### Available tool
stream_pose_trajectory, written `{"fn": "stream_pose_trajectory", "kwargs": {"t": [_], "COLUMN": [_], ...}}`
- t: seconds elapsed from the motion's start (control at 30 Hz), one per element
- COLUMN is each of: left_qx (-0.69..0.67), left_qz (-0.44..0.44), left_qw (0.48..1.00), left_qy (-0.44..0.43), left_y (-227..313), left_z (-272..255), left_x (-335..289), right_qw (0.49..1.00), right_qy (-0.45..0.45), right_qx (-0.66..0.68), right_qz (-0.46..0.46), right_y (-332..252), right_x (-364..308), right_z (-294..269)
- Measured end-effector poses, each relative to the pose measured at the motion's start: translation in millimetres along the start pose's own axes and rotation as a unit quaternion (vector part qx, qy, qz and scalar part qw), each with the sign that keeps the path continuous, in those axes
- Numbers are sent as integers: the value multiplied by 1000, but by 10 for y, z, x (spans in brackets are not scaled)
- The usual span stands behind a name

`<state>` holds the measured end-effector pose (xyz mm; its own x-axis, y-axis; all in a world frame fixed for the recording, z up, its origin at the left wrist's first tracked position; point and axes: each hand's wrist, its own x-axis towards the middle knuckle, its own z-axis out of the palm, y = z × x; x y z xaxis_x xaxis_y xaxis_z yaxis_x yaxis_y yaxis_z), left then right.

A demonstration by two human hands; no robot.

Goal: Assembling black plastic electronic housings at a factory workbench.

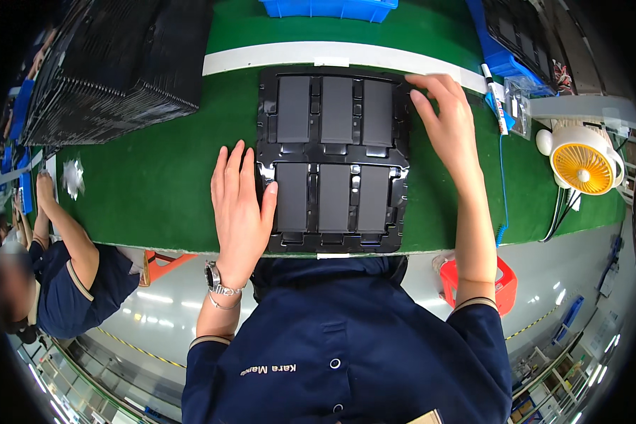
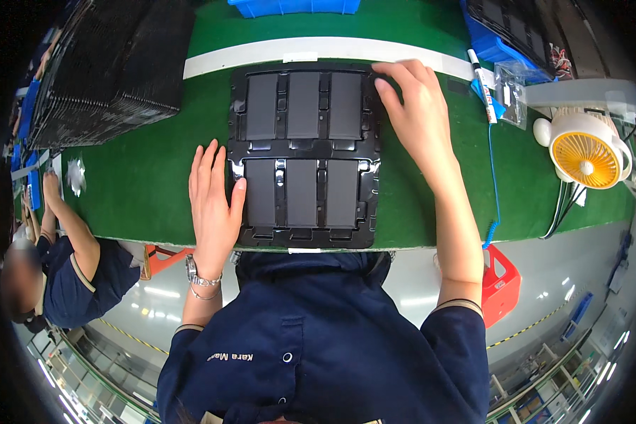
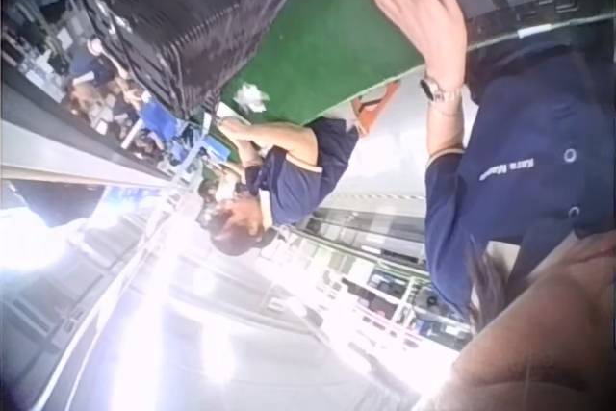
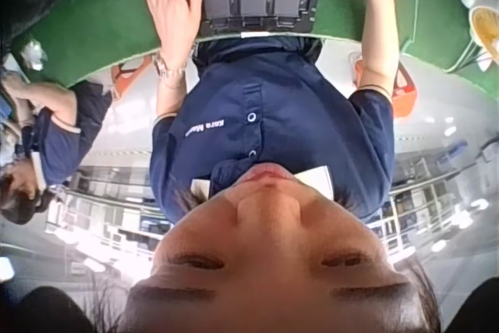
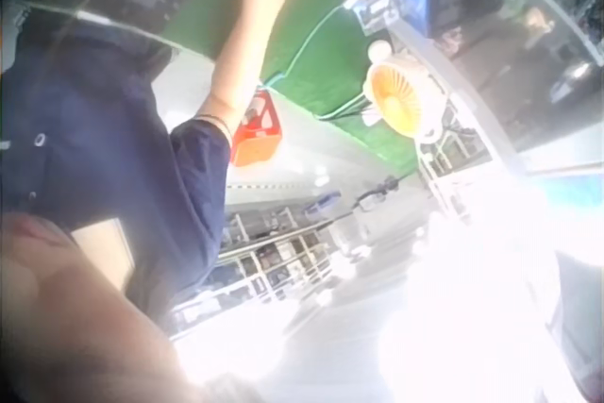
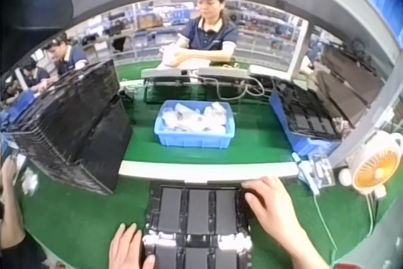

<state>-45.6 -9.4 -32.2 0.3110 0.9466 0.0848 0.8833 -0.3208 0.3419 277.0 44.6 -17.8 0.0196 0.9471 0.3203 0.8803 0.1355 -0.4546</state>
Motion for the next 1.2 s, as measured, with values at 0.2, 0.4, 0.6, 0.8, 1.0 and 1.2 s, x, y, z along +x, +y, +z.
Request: {"fn": "stream_pose_trajectory", "kwargs": {"t": [0.2, 0.4, 0.6, 0.8, 1.0, 1.2], "left_qx": [-22, -216, -592, -646, -640, -667], "left_qz": [6, -14, -145, -126, -89, -77], "left_qw": [1000, 976, 791, 752, 761, 734], "left_qy": [6, 16, -57, -31, 58, 100], "left_y": [15, 71, 174, 173, -172, -1279], "left_z": [17, -13, -336, -1192, -2117, -2686], "left_x": [24, 49, 26, 199, 459, 1000], "right_qw": [988, 993, 989, 948, 932, 929], "right_qy": [-69, -37, 8, 198, 211, 178], "right_qx": [-134, -77, 95, 233, 286, 301], "right_qz": [24, 84, 111, 90, 77, 124], "right_y": [-300, -498, -278, -388, -282, -198], "right_x": [-712, -950, -876, -575, -543, -601], "right_z": [-208, -97, -142, -520, -244, -186]}}
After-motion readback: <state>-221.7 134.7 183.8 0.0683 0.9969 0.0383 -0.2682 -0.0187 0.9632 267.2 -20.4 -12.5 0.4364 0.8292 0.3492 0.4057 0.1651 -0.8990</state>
